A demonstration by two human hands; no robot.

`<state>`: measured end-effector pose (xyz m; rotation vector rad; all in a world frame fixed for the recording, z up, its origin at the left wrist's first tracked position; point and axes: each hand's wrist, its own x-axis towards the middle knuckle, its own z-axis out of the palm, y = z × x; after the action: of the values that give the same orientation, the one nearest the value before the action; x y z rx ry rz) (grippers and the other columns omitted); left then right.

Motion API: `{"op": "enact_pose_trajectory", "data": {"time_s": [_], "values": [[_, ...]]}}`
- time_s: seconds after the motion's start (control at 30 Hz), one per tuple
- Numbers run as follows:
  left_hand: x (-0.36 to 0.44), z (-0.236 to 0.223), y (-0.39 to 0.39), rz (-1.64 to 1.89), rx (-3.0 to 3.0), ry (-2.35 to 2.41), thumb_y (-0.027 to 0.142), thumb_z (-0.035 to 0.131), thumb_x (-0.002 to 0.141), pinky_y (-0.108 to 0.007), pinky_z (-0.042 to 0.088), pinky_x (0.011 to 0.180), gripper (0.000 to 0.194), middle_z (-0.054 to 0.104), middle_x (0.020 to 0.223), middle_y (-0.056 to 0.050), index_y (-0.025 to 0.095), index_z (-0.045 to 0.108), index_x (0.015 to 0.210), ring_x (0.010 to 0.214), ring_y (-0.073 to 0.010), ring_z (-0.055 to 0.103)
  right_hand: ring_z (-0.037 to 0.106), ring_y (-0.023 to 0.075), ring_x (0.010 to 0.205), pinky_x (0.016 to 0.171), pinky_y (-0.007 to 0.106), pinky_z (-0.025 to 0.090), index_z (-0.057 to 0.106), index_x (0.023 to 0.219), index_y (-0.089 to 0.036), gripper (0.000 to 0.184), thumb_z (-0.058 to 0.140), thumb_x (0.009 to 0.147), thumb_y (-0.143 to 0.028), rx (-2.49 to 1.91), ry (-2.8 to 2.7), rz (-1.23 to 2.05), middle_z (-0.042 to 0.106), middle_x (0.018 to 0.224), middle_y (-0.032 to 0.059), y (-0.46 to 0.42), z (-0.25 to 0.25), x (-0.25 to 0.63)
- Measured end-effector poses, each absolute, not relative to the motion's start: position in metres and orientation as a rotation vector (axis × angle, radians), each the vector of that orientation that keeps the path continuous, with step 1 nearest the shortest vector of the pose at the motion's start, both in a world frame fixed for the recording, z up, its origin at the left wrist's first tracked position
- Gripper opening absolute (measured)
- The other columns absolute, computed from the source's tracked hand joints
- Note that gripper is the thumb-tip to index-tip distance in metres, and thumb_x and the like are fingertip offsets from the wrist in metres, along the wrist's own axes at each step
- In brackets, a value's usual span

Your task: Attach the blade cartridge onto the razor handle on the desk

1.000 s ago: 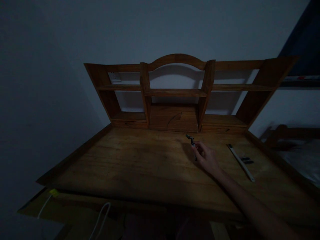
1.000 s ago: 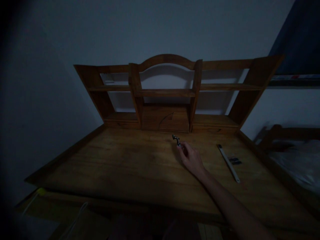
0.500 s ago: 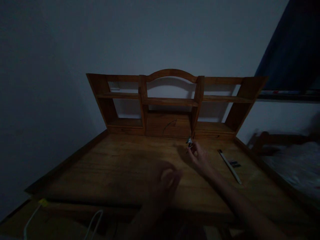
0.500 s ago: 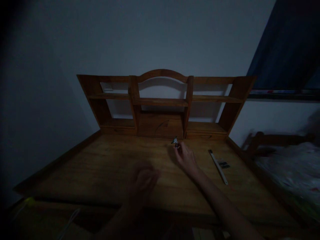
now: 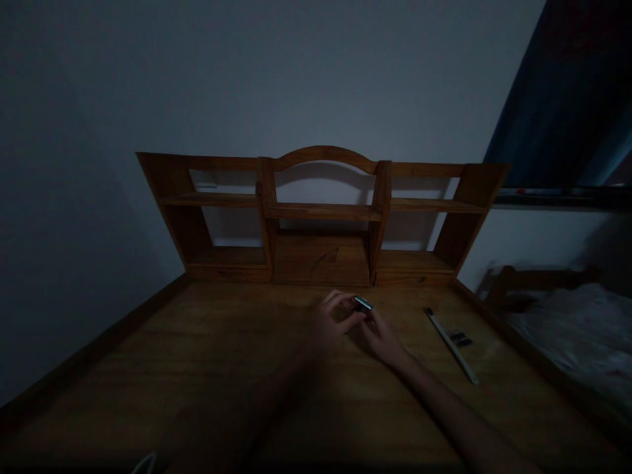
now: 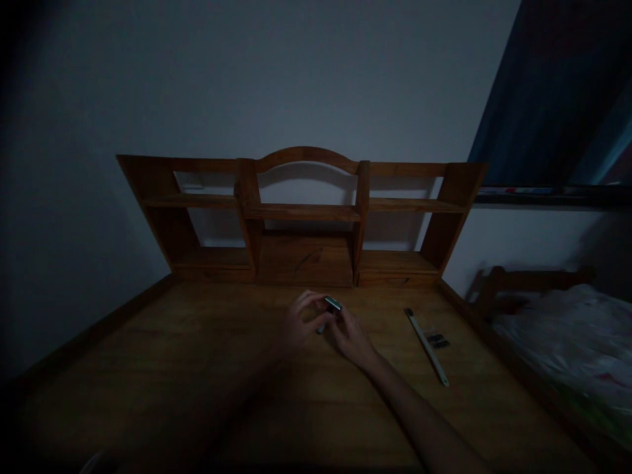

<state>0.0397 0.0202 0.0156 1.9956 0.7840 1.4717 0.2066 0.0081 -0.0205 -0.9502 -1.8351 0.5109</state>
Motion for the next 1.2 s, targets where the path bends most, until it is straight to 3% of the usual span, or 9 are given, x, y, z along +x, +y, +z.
{"op": "enact_pose_trajectory", "data": {"time_s": [0.17, 0.3, 0.53, 0.77, 0.9, 1.0, 1.1, 1.2], "values": [[0.045, 0.005, 0.016, 1.538, 1.960, 0.857, 0.040, 0.071, 0.078, -0.028, 0.048, 0.078, 0.024, 0.060, 0.089, -0.003, 0.021, 0.067, 0.093, 0.085, -0.0165, 0.059, 0.060, 0.0250, 0.112, 0.095, 0.041, 0.048, 0.048, 0.130, -0.023, 0.036, 0.046, 0.095, -0.032, -0.962, -1.961, 0.470, 0.062, 0.124, 0.0108, 0.004, -0.015, 0.209], [0.046, 0.002, 0.011, 1.569, 1.954, 0.925, 0.042, 0.073, 0.075, -0.029, 0.048, 0.080, 0.031, 0.061, 0.094, -0.004, 0.023, 0.067, 0.099, 0.089, -0.0176, 0.059, 0.059, 0.0252, 0.113, 0.096, 0.041, 0.047, 0.045, 0.134, -0.023, 0.039, 0.043, 0.096, -0.029, -0.964, -1.998, 0.436, 0.060, 0.126, 0.0112, 0.000, -0.015, 0.208], [0.042, -0.002, 0.024, 1.538, 1.560, 0.985, 0.038, 0.073, 0.074, -0.030, 0.047, 0.086, 0.029, 0.068, 0.092, -0.003, 0.021, 0.065, 0.096, 0.090, -0.0181, 0.063, 0.060, 0.0237, 0.090, 0.083, 0.038, 0.048, 0.059, 0.101, -0.022, 0.017, 0.051, 0.093, -0.034, -1.024, -1.977, 0.295, 0.064, 0.096, 0.0083, -0.005, -0.002, 0.201], [0.039, -0.019, 0.039, 1.271, 1.361, 0.785, 0.043, 0.071, 0.076, -0.032, 0.048, 0.088, 0.036, 0.071, 0.101, -0.006, 0.018, 0.070, 0.101, 0.096, -0.0214, 0.065, 0.053, 0.0143, 0.066, 0.057, 0.024, 0.044, 0.053, 0.096, -0.022, 0.028, 0.053, 0.090, -0.049, -1.026, -1.774, 0.883, 0.058, 0.078, -0.0002, 0.001, -0.006, 0.202], [0.039, -0.021, 0.040, 1.201, 1.288, 0.739, 0.044, 0.074, 0.073, -0.034, 0.046, 0.093, 0.042, 0.070, 0.108, -0.008, 0.017, 0.070, 0.105, 0.101, -0.0225, 0.064, 0.052, 0.0129, 0.065, 0.055, 0.022, 0.041, 0.056, 0.100, -0.022, 0.032, 0.054, 0.089, -0.052, -0.960, -1.734, 1.062, 0.057, 0.081, -0.0002, 0.005, -0.012, 0.201], [0.040, -0.023, 0.040, 1.127, 1.254, 0.691, 0.046, 0.075, 0.071, -0.035, 0.048, 0.088, 0.045, 0.071, 0.101, -0.009, 0.016, 0.070, 0.104, 0.092, -0.0223, 0.066, 0.053, 0.0134, 0.061, 0.053, 0.023, 0.042, 0.058, 0.102, -0.019, 0.035, 0.052, 0.090, -0.051, -0.954, -1.797, 1.130, 0.059, 0.078, 0.0006, 0.006, -0.009, 0.200], [0.040, -0.029, 0.044, 1.154, 1.260, 0.701, 0.048, 0.074, 0.072, -0.034, 0.048, 0.086, 0.042, 0.071, 0.095, -0.007, 0.015, 0.071, 0.099, 0.089, -0.0210, 0.065, 0.060, 0.0187, 0.078, 0.068, 0.029, 0.048, 0.063, 0.100, -0.019, 0.032, 0.051, 0.092, -0.047, -1.012, -2.051, 0.921, 0.064, 0.088, 0.0046, 0.004, 0.006, 0.215], [0.038, -0.034, 0.052, 1.265, 1.203, 0.775, 0.049, 0.074, 0.072, -0.031, 0.048, 0.084, 0.040, 0.069, 0.094, -0.006, 0.015, 0.070, 0.093, 0.089, -0.0191, 0.063, 0.060, 0.0254, 0.095, 0.080, 0.036, 0.048, 0.066, 0.104, -0.022, 0.030, 0.056, 0.088, -0.046, -1.288, -2.142, 0.377, 0.065, 0.102, 0.0090, 0.002, 0.014, 0.262]]}}
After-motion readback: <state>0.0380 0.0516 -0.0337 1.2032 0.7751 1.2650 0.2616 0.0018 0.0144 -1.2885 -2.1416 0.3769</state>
